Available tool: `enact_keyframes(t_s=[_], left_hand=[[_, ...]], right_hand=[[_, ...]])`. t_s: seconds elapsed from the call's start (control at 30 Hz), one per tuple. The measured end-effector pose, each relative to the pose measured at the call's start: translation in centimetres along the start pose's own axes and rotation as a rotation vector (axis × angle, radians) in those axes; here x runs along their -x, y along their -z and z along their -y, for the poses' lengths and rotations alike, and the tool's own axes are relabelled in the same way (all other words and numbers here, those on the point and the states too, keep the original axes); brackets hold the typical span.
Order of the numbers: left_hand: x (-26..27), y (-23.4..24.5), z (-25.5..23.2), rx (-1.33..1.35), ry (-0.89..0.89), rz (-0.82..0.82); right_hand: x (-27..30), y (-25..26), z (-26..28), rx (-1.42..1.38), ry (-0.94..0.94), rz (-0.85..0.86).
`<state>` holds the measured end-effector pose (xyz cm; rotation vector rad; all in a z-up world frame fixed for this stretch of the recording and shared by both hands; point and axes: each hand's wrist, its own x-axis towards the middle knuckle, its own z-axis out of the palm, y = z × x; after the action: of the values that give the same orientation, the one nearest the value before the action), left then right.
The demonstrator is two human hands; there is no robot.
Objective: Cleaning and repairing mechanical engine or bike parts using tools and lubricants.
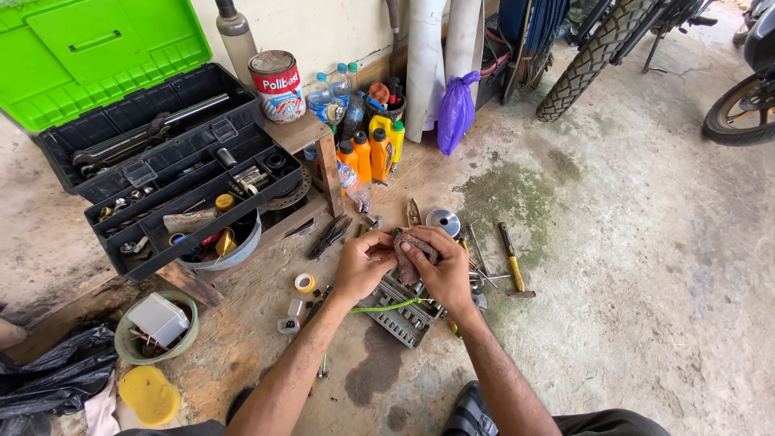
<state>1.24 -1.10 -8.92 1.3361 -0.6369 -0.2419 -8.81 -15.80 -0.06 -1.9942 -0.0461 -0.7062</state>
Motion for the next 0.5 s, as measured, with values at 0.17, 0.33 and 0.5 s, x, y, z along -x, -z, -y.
enact_keyframes(t_s=[0.17, 0.33, 0.5], left_hand=[[0.3, 1.5, -2.8, 0.171, 0.081, 0.07], [0.3, 3.7, -3.1, 0.22, 0.091, 0.125], [-0.6, 5.1, -4.6, 0.312, 0.135, 0.046]], right_hand=[[0.1, -0.2, 0.1, 0.052, 0.097, 0.058], [-0.4, -0.7, -0.8, 0.093, 0.15, 0.109], [-1.8, -2.3, -0.8, 0.198, 0.034, 0.161]])
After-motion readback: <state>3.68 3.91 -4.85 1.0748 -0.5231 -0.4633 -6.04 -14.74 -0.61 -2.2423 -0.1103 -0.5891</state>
